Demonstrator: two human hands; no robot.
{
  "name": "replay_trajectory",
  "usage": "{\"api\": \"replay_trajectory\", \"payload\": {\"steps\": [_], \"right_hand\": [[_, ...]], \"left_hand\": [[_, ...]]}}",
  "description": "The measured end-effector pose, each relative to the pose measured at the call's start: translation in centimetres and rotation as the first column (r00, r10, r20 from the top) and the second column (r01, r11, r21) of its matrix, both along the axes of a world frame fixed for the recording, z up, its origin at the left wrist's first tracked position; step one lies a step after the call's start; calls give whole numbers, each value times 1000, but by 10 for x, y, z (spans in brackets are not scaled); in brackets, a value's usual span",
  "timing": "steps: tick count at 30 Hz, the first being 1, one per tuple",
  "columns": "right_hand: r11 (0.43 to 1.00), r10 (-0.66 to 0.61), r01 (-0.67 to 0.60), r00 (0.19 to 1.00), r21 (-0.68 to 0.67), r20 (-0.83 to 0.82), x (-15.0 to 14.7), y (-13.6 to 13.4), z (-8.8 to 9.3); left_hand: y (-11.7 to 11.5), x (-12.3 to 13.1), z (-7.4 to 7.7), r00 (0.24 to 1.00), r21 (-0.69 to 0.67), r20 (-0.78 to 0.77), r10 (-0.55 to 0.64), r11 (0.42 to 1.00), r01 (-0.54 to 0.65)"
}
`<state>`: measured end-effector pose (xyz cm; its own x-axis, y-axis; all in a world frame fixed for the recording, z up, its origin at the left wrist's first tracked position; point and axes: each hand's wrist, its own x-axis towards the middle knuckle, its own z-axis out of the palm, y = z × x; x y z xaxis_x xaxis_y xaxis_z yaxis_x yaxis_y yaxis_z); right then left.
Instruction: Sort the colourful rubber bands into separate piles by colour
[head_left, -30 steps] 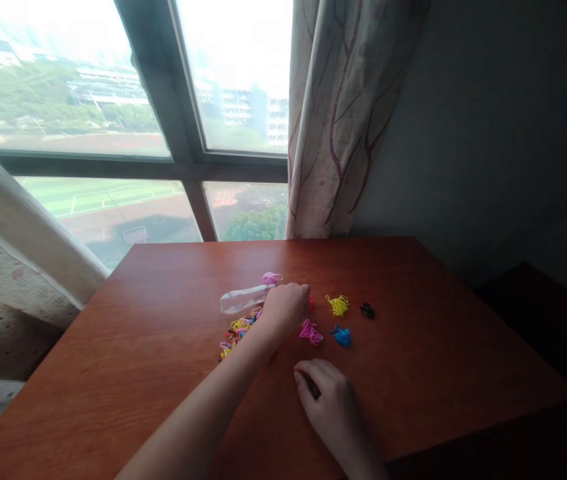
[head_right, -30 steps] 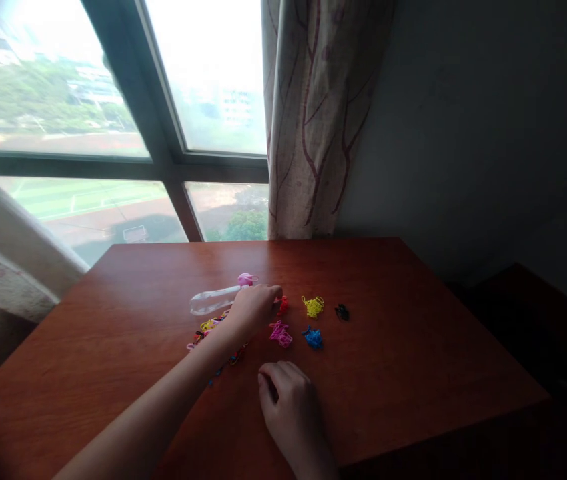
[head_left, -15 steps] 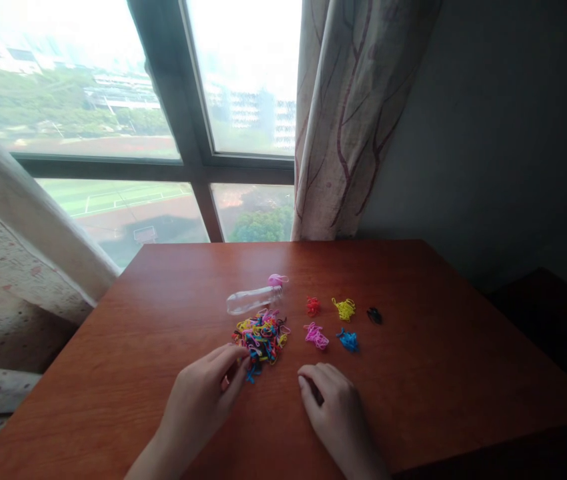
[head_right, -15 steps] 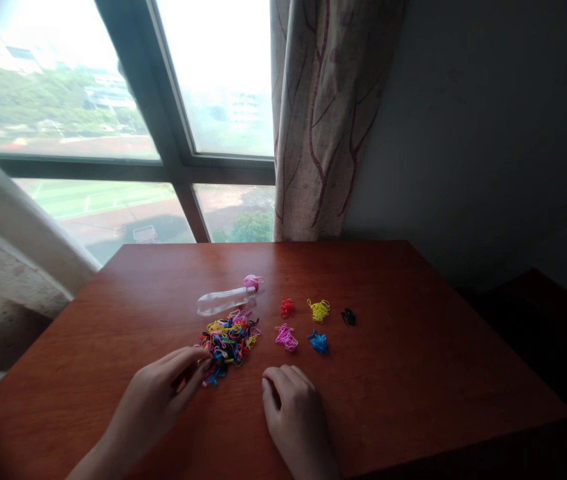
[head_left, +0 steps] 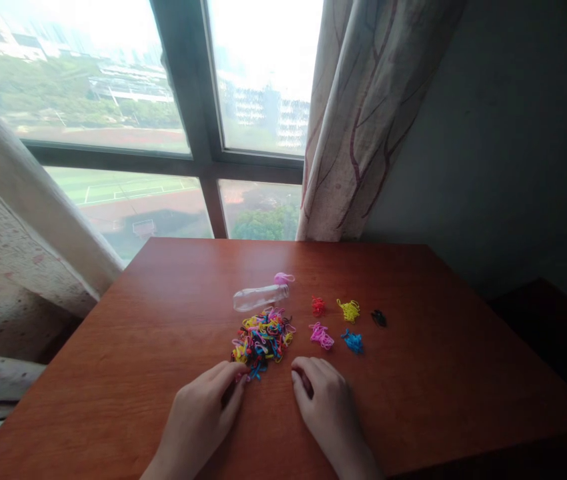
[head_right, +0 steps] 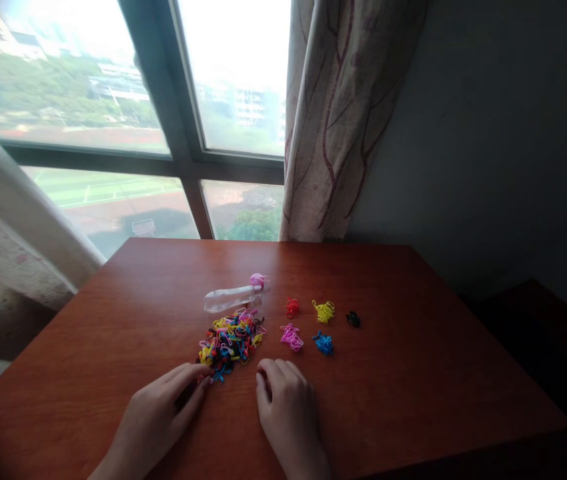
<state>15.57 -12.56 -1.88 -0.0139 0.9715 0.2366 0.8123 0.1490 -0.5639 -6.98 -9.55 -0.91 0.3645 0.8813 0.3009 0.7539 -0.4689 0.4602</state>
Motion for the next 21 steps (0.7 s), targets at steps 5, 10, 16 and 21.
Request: {"api": "replay_trajectory", "payload": {"steps": [5, 10, 16, 21], "right_hand": [[1000, 1, -1, 1000, 0, 20, -13, 0, 3], [998, 51, -50, 999, -30, 9, -34, 1, 8], [997, 69, -68, 998, -31, 8, -53, 6, 9], [997, 72, -72, 997, 4, -20, -52, 4, 8]], "left_hand": [[0, 1, 1, 1000, -60, -20, 2, 998, -3], [-1, 1, 0, 1000, -87, -23, -1, 996, -1], [-2, 0, -2, 999, -87, -36, 2, 996, -5], [-1, 1, 0, 999, -105, -36, -5, 994, 1]]}}
